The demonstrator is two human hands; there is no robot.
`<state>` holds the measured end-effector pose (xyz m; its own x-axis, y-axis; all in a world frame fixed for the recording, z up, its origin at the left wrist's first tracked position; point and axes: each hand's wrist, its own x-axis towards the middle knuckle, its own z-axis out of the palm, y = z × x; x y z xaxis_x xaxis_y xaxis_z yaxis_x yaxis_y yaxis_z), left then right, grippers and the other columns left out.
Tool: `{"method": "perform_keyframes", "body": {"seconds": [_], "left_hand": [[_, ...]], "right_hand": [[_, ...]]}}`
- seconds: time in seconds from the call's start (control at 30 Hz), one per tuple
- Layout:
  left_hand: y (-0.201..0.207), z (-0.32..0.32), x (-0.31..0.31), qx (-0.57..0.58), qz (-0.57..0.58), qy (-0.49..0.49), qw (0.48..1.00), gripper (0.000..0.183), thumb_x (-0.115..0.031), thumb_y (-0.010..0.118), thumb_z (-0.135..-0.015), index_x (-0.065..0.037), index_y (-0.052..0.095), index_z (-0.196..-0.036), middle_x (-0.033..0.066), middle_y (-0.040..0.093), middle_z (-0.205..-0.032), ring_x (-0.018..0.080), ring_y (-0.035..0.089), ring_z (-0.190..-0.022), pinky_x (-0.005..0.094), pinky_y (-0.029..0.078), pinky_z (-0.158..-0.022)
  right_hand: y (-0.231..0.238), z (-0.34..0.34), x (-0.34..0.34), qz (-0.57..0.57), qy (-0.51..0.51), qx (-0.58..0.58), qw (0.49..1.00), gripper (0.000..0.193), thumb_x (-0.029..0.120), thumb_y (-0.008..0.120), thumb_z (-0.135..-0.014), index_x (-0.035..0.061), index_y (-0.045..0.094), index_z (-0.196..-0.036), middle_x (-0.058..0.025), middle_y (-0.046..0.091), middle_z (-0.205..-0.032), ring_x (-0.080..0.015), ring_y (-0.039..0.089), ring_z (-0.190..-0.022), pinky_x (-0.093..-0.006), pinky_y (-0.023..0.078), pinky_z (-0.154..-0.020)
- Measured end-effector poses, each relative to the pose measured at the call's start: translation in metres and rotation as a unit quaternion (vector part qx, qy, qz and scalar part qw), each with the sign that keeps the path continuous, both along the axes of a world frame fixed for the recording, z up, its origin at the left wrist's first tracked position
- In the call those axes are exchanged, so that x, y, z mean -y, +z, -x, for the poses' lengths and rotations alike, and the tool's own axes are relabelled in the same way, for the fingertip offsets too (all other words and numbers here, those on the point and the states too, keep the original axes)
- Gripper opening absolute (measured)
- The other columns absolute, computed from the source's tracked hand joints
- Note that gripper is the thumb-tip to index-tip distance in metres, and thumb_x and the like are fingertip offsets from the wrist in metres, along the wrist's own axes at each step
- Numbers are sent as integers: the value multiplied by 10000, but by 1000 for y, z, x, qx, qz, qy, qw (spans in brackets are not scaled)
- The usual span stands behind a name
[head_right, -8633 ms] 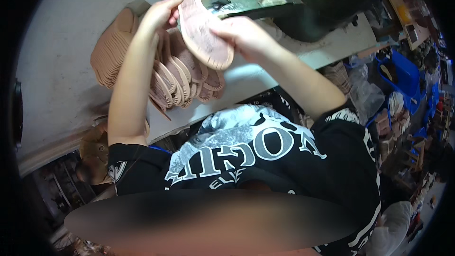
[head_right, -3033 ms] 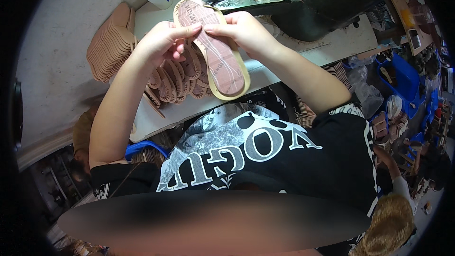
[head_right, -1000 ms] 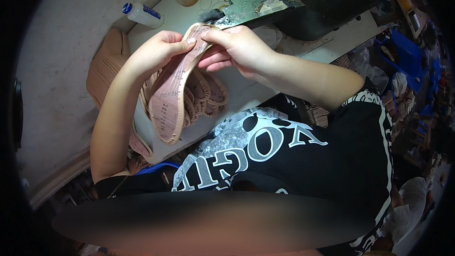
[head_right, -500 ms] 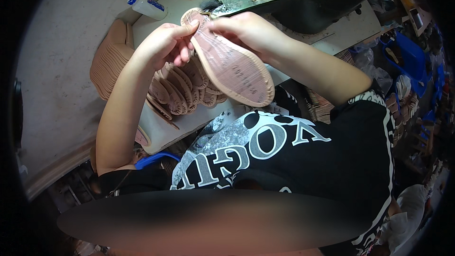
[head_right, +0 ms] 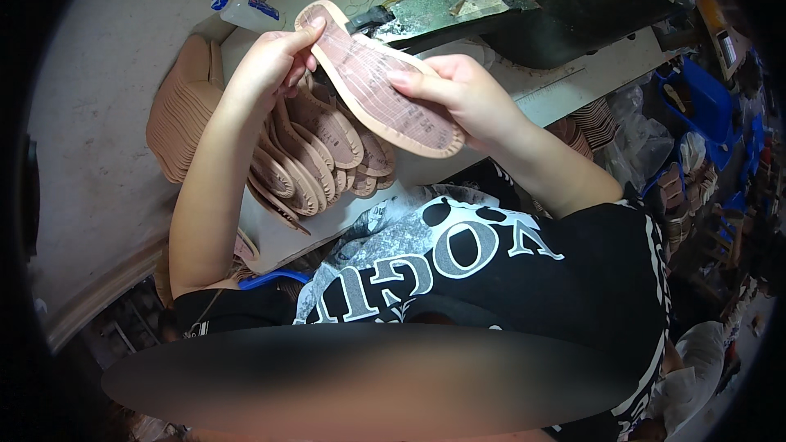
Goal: The recorder is assembling and inspecting shoe insole components, including gluing and stacking them.
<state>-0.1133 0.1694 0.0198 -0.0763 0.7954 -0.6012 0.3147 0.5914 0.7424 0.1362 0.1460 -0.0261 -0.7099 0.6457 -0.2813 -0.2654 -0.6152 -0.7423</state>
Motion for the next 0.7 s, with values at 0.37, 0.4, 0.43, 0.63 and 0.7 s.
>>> {"method": "perform_keyframes", "body": {"seconds": [0.37,0.4,0.43,0.63,0.7], "left_hand": [[20,-40,78,58,-464,100,878,513,-170,581,-951,71,377,-1355,100,657,-950,128,638,-819,257,515,-719],[18,-39,88,-5,-479,71,875,627,-220,620,-928,65,322,-1400,116,656,-943,141,644,-799,259,517,-691],[15,-39,98,-70,-491,44,867,745,-270,659,-904,59,267,-1445,132,655,-937,154,651,-779,261,520,-662],[8,-44,126,-128,-539,54,831,935,-383,745,-818,56,234,-1466,106,658,-777,123,619,-597,234,479,-530],[9,-41,133,-168,-551,50,816,946,-387,758,-800,53,249,-1465,67,641,-705,103,567,-508,226,441,-468]], "right_hand": [[-42,29,28,51,136,-167,975,486,278,581,-949,-6,464,-1326,-85,611,-1198,-133,595,-1075,-296,475,-919],[-48,27,33,51,145,-167,974,486,278,581,-949,-6,464,-1326,-85,611,-1198,-133,595,-1075,-296,475,-919],[-50,25,37,89,172,-217,957,538,290,602,-928,-13,437,-1341,-99,608,-1201,-143,588,-1097,-299,468,-935],[-58,34,40,163,264,-299,902,628,342,665,-859,-33,424,-1302,-139,604,-1059,-194,608,-852,-320,504,-736],[-68,39,42,197,316,-347,861,521,344,649,-864,-8,483,-1210,-141,603,-809,-211,573,-526,-316,483,-504]]}}
